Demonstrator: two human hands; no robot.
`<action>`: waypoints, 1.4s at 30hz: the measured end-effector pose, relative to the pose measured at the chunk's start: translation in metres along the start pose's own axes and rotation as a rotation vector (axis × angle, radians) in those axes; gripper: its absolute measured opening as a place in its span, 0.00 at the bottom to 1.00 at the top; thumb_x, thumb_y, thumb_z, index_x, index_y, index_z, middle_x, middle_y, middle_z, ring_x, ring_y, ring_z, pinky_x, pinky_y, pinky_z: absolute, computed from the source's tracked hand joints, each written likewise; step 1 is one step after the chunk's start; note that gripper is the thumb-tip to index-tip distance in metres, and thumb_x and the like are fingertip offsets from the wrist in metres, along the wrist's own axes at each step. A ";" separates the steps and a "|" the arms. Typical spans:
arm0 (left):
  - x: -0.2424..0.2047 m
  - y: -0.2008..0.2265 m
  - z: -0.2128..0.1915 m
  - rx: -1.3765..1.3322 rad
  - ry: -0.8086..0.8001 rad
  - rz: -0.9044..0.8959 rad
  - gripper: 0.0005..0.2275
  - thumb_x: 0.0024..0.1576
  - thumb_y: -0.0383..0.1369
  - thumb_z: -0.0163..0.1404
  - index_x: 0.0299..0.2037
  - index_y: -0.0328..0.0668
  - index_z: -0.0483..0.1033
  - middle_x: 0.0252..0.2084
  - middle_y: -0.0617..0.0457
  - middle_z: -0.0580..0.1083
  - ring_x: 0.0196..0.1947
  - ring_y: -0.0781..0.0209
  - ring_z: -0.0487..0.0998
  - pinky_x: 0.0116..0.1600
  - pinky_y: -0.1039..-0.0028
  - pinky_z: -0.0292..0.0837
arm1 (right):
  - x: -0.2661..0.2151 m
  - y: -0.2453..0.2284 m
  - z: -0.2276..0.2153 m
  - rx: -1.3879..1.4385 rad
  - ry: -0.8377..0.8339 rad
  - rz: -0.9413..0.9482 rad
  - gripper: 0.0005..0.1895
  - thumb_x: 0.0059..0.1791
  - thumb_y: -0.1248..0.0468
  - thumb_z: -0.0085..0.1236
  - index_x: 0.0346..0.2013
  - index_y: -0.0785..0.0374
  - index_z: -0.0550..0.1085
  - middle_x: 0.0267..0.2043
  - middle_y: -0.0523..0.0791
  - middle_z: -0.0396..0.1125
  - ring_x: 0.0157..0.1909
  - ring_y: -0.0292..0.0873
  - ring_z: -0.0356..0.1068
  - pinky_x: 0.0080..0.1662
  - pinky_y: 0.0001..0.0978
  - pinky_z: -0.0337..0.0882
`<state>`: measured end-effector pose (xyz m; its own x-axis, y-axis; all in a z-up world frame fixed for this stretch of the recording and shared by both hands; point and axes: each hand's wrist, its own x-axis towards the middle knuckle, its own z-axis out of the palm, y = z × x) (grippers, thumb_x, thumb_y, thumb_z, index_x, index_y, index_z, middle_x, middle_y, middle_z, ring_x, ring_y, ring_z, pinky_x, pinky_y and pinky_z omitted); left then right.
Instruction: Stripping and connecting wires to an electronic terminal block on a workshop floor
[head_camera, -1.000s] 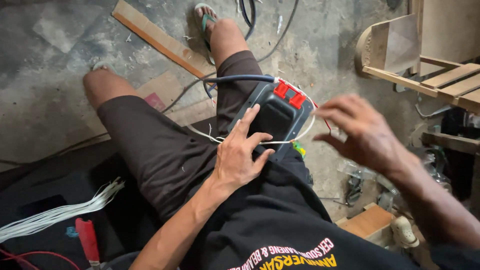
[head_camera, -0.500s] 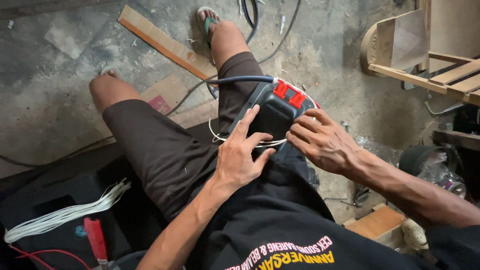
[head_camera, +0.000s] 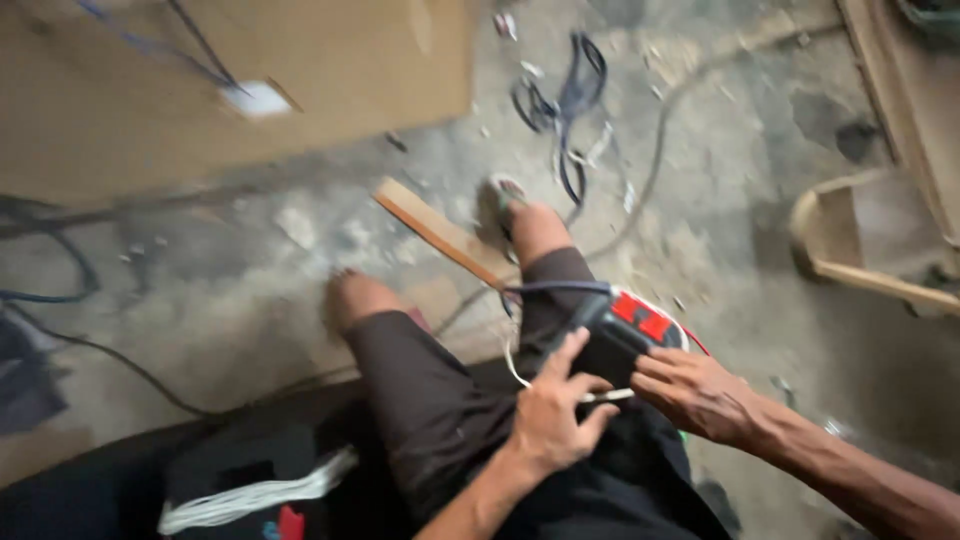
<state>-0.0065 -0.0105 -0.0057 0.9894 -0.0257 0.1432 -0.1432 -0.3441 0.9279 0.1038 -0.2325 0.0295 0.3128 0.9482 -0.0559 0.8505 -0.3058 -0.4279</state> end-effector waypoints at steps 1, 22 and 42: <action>0.000 -0.001 0.000 -0.013 -0.001 0.002 0.11 0.48 0.31 0.60 0.40 0.38 0.81 0.71 0.32 0.62 0.69 0.37 0.67 0.65 0.63 0.66 | 0.001 0.005 0.002 0.023 -0.011 -0.021 0.04 0.45 0.62 0.55 0.31 0.56 0.69 0.33 0.42 0.63 0.33 0.45 0.63 0.37 0.37 0.67; -0.004 -0.005 0.002 -0.006 -0.040 -0.042 0.10 0.52 0.37 0.59 0.40 0.42 0.81 0.74 0.36 0.60 0.64 0.39 0.72 0.60 0.62 0.71 | -0.007 0.020 0.011 -0.016 -0.154 -0.014 0.06 0.46 0.56 0.57 0.31 0.52 0.70 0.34 0.38 0.67 0.35 0.42 0.68 0.45 0.39 0.67; 0.000 -0.007 -0.003 -0.024 -0.076 -0.075 0.10 0.53 0.38 0.58 0.40 0.44 0.81 0.75 0.37 0.60 0.66 0.38 0.70 0.62 0.61 0.69 | -0.007 0.046 0.025 0.012 -0.143 -0.060 0.04 0.47 0.55 0.54 0.31 0.49 0.71 0.34 0.37 0.71 0.36 0.43 0.71 0.45 0.41 0.67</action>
<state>-0.0053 -0.0050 -0.0110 0.9963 -0.0721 0.0471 -0.0681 -0.3254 0.9431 0.1301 -0.2507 -0.0127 0.1974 0.9677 -0.1570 0.8604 -0.2478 -0.4452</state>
